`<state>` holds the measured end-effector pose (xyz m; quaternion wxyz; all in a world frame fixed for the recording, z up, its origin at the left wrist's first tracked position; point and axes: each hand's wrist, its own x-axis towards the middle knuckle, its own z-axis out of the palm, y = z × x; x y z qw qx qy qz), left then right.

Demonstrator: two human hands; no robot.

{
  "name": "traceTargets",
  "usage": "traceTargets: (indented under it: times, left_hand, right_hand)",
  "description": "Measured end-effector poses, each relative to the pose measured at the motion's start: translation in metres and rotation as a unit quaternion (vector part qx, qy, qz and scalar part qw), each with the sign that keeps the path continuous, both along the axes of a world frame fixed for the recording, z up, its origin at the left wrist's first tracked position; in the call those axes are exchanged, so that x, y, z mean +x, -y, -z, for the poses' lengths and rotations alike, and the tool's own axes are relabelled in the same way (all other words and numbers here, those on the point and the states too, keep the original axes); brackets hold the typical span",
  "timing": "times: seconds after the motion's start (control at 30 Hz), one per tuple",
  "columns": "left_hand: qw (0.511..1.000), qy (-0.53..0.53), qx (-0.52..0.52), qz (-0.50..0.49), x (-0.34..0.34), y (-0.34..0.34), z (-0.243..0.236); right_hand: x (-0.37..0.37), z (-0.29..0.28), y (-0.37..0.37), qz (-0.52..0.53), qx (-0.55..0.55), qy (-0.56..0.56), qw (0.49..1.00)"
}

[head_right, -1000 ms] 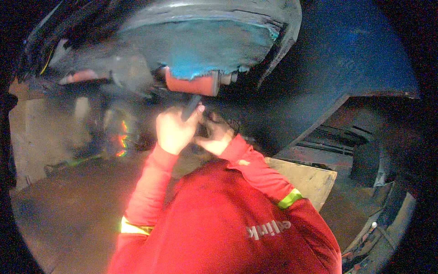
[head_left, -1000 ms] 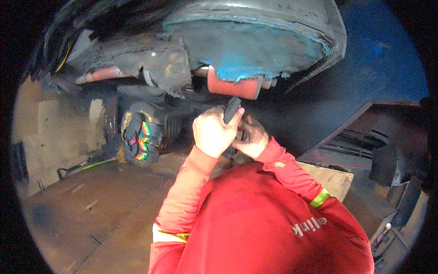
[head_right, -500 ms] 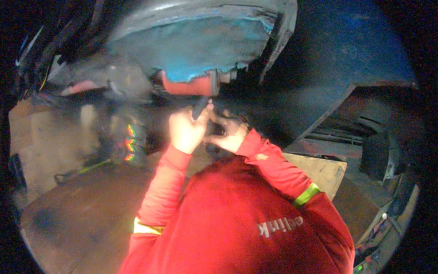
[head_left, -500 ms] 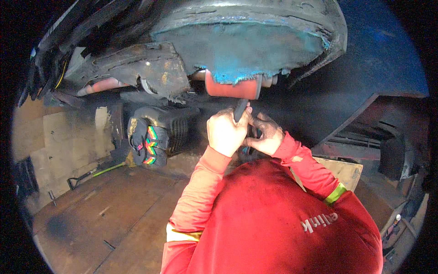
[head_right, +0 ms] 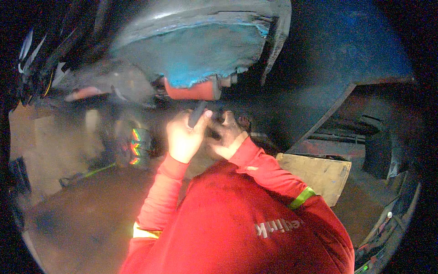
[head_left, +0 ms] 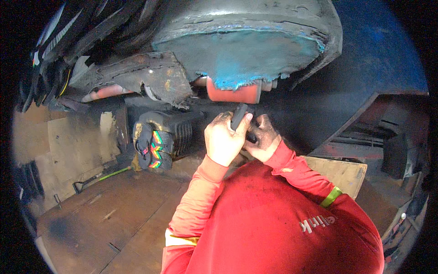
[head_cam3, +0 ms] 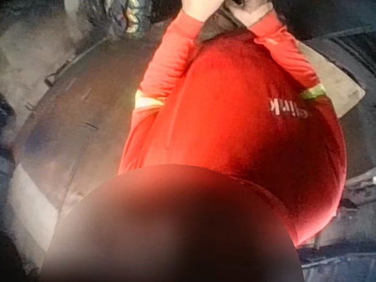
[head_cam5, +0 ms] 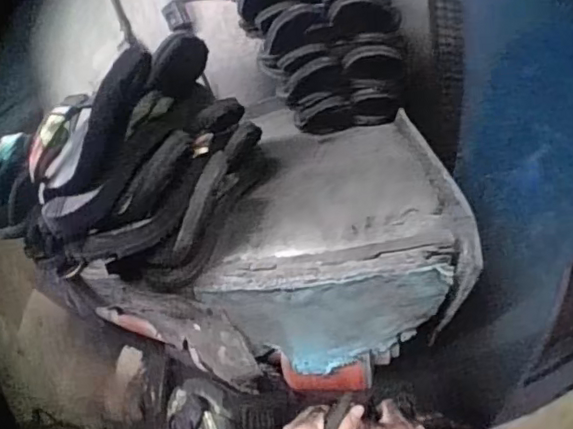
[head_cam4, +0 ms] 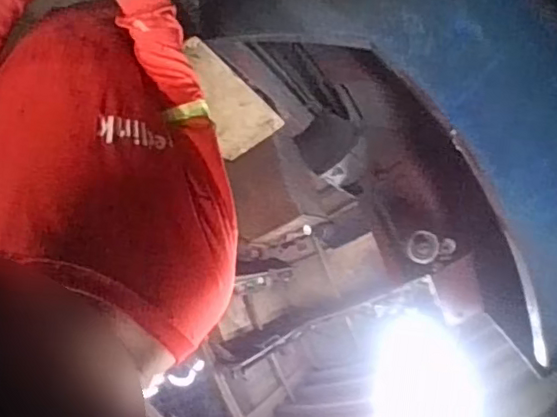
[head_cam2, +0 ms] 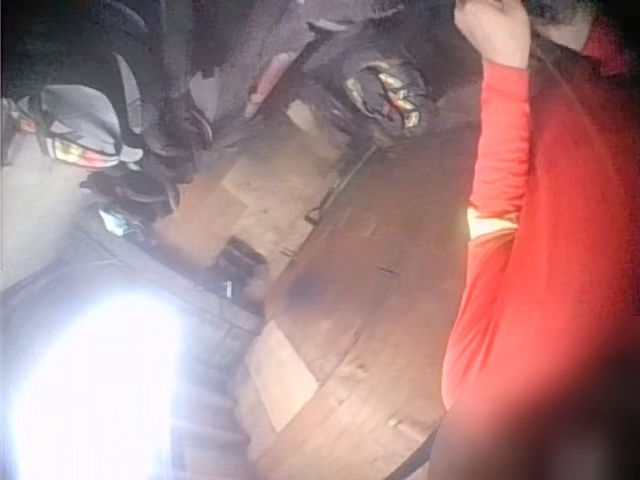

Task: The person repeatedly presses the soles of flip-flops against a rotating grinding wheel to smooth or shape them. They handle several flip-flops one at a time, rotating each to grind different areas of the sole, then place them on a nearby pile.

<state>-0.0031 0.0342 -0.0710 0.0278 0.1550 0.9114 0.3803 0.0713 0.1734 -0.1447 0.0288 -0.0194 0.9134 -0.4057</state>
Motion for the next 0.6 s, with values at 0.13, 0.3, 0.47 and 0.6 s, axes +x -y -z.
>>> traceTargets:
  times: [0.13,0.3,0.47,0.6]
  left_hand:
    - [0.999,-0.008,-0.045,0.008,-0.006,-0.004,0.006]
    - [0.998,-0.007,-0.065,0.013,-0.009,-0.009,0.011]
    - [0.999,-0.033,-0.017,0.016,-0.002,-0.005,0.01]
    - [0.999,-0.006,-0.031,0.021,-0.001,-0.003,0.008]
  right_hand:
    - [0.001,-0.002,0.002,0.013,-0.073,-0.003,0.997]
    - [-0.006,-0.013,-0.007,-0.006,-0.028,0.086,0.996]
    - [-0.003,-0.023,-0.013,-0.015,-0.031,0.139,0.99]
    - [0.0,-0.023,-0.011,-0.023,-0.007,0.111,0.994]
